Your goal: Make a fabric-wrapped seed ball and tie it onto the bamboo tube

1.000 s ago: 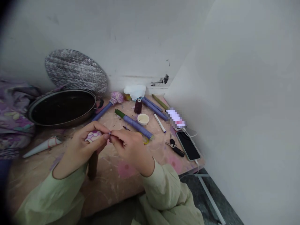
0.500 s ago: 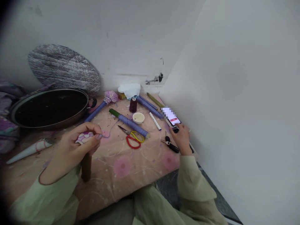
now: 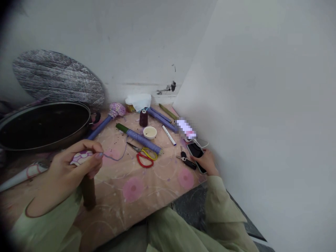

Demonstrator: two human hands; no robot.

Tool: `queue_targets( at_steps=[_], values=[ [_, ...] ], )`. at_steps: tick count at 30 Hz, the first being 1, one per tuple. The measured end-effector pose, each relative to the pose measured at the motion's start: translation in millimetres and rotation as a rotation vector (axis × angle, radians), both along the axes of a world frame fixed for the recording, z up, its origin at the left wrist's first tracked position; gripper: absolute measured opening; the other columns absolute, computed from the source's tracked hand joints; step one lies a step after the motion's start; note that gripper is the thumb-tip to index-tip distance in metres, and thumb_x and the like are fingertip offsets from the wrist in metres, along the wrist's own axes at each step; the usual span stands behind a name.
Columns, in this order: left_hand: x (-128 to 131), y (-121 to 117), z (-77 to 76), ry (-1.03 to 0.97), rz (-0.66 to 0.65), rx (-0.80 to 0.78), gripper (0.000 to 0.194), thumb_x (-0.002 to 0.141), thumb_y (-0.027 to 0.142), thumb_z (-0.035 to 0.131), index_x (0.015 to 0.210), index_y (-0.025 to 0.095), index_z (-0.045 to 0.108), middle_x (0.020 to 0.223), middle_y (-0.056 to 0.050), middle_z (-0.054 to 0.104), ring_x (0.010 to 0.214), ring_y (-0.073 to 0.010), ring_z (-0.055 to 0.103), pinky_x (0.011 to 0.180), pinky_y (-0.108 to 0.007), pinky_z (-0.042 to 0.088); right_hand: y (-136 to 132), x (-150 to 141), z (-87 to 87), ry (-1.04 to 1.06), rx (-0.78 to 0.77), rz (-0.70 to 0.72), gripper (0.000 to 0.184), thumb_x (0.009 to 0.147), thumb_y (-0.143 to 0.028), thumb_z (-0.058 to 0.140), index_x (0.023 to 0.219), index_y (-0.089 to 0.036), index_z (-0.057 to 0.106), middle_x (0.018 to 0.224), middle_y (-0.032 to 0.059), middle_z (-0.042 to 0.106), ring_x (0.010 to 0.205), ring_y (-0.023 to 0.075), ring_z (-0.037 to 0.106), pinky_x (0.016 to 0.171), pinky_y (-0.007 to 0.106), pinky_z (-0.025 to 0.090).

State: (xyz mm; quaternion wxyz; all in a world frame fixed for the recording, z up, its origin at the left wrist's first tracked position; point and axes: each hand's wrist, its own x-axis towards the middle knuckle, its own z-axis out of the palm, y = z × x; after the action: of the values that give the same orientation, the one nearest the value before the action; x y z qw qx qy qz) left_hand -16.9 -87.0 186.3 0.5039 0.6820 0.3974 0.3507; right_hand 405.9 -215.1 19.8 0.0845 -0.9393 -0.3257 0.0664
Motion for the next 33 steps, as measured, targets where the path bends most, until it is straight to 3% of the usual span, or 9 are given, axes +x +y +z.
queue_targets(
  at_steps=[11,23,29,33],
  values=[
    [-0.9,-0.6,-1.8,-0.002,-0.011,-0.013,0.011,0.073,0.028,0.059,0.075,0.019,0.053,0.049,0.006,0.045,0.040,-0.0071,0.041,0.040,-0.018,0.032,-0.3,-8.9,-2.1,0.063,-0.057,0.015,0.096,0.058,-0.070,0.062,0.135,-0.019,0.039,0.118,0.0216,0.053,0.115,0.0398,0.050,0.089,0.052,0.039],
    [-2.4,0.6,-1.5,-0.021,-0.075,0.009,0.009,0.078,0.026,0.056,0.080,0.017,0.053,0.055,0.006,0.046,0.041,-0.0042,0.040,0.039,-0.015,0.031,3.9,-11.2,7.5,0.107,-0.079,0.020,0.091,0.061,-0.068,0.060,0.133,-0.015,0.042,0.115,0.0209,0.057,0.110,0.0385,0.054,0.087,0.051,0.042],
    [-1.9,2.0,-5.7,-0.066,-0.108,0.024,0.008,0.080,0.025,0.054,0.081,0.017,0.052,0.059,0.006,0.047,0.043,-0.0028,0.040,0.040,-0.013,0.031,2.4,-5.6,-1.5,0.079,-0.014,0.019,0.090,0.058,-0.067,0.063,0.131,-0.016,0.045,0.114,0.0206,0.059,0.110,0.0406,0.053,0.089,0.055,0.041],
    [-2.3,2.2,-7.0,-0.100,-0.120,0.025,0.009,0.081,0.025,0.054,0.081,0.016,0.052,0.061,0.006,0.047,0.044,-0.0026,0.040,0.040,-0.012,0.032,3.1,-2.1,-9.1,0.007,0.004,-0.045,0.098,0.057,-0.071,0.059,0.134,-0.012,0.042,0.116,0.0263,0.056,0.112,0.0466,0.051,0.088,0.060,0.038]
  ],
)
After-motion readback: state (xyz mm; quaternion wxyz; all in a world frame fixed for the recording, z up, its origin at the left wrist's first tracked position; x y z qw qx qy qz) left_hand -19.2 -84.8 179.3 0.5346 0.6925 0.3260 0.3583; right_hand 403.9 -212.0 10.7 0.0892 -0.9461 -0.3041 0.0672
